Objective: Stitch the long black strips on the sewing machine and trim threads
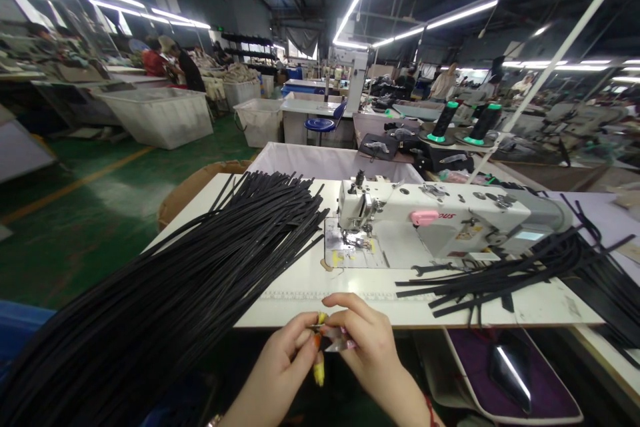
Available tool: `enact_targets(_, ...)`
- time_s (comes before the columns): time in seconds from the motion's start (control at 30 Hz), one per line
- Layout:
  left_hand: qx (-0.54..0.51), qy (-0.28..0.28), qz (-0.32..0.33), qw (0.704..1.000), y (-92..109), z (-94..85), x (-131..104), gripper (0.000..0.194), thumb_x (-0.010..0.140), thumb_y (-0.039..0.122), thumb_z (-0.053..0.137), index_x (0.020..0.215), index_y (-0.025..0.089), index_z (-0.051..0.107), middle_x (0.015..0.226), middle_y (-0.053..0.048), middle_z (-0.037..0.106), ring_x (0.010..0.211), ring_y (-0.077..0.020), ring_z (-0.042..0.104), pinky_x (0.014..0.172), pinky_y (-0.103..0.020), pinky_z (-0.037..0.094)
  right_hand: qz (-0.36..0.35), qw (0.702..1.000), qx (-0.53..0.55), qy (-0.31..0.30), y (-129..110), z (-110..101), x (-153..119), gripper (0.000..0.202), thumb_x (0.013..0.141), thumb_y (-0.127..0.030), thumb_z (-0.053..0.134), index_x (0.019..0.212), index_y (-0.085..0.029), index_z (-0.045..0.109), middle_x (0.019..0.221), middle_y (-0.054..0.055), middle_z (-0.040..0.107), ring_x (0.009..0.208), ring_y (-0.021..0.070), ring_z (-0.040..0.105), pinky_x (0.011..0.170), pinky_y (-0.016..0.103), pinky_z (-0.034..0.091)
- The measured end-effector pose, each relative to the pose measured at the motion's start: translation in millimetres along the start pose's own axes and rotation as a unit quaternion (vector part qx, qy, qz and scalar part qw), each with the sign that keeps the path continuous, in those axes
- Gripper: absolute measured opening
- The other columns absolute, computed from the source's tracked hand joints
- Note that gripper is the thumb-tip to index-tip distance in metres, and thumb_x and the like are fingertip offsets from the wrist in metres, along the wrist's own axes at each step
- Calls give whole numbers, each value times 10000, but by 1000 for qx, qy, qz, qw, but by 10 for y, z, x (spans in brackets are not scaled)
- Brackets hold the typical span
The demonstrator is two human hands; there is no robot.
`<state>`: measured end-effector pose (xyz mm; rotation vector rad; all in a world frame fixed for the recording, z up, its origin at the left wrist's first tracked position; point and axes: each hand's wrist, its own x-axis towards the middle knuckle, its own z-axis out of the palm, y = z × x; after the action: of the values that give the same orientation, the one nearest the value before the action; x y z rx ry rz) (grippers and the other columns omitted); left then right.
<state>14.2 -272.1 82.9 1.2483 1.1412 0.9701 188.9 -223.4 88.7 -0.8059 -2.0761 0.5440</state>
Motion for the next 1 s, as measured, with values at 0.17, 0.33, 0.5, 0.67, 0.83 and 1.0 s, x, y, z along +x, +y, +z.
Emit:
enact_targets(0.17,-21,-7,-5,1000,100,11,-2,285,945,349,506,1111,163,643,740,-17,594,714,-174,544,674,-268,426,-33,999,-11,-14,38,-11,9,179,853,-68,576,944,-210,635,1016,78,699,817,159,668,686,257,521)
enact_targets(0.33,-39,-20,-41,998,156,15,-7,291,926,379,533,1028,135,654,667,18,515,597,-122,426,579,-231,360,4,999,34,-35,64,18,38,85,863,-120,597,831,-195,617,819,34,655,723,147,608,635,252,474)
enact_targets(0.5,-37,-30,-59,997,132,4,-19,286,919,405,549,957,145,662,618,37,490,527,-94,328,497,-215,260,32,995,55,-74,77,-24,57,153,884,-168,608,1016,-213,672,836,28,651,735,151,603,648,255,476)
enact_targets(0.67,-102,-39,-84,990,85,26,-9,385,889,498,584,1021,146,664,598,48,487,465,-66,253,452,-214,182,-5,998,-15,-64,100,-33,-1,165,916,-162,519,946,-204,676,813,33,627,707,148,584,621,254,448)
enact_targets(0.83,-98,6,-59,993,40,33,23,481,819,522,680,1107,138,648,634,31,528,533,-92,398,507,-210,303,-1,996,-89,-10,77,-47,-50,153,901,-126,454,850,-188,585,818,50,601,677,157,556,590,266,416)
enact_targets(1.0,-57,26,-40,997,16,55,43,406,888,533,588,989,142,638,556,51,493,459,-91,397,472,-213,308,34,999,-40,-2,-26,17,-140,140,852,-80,454,821,-207,506,862,48,567,728,164,548,620,273,412)
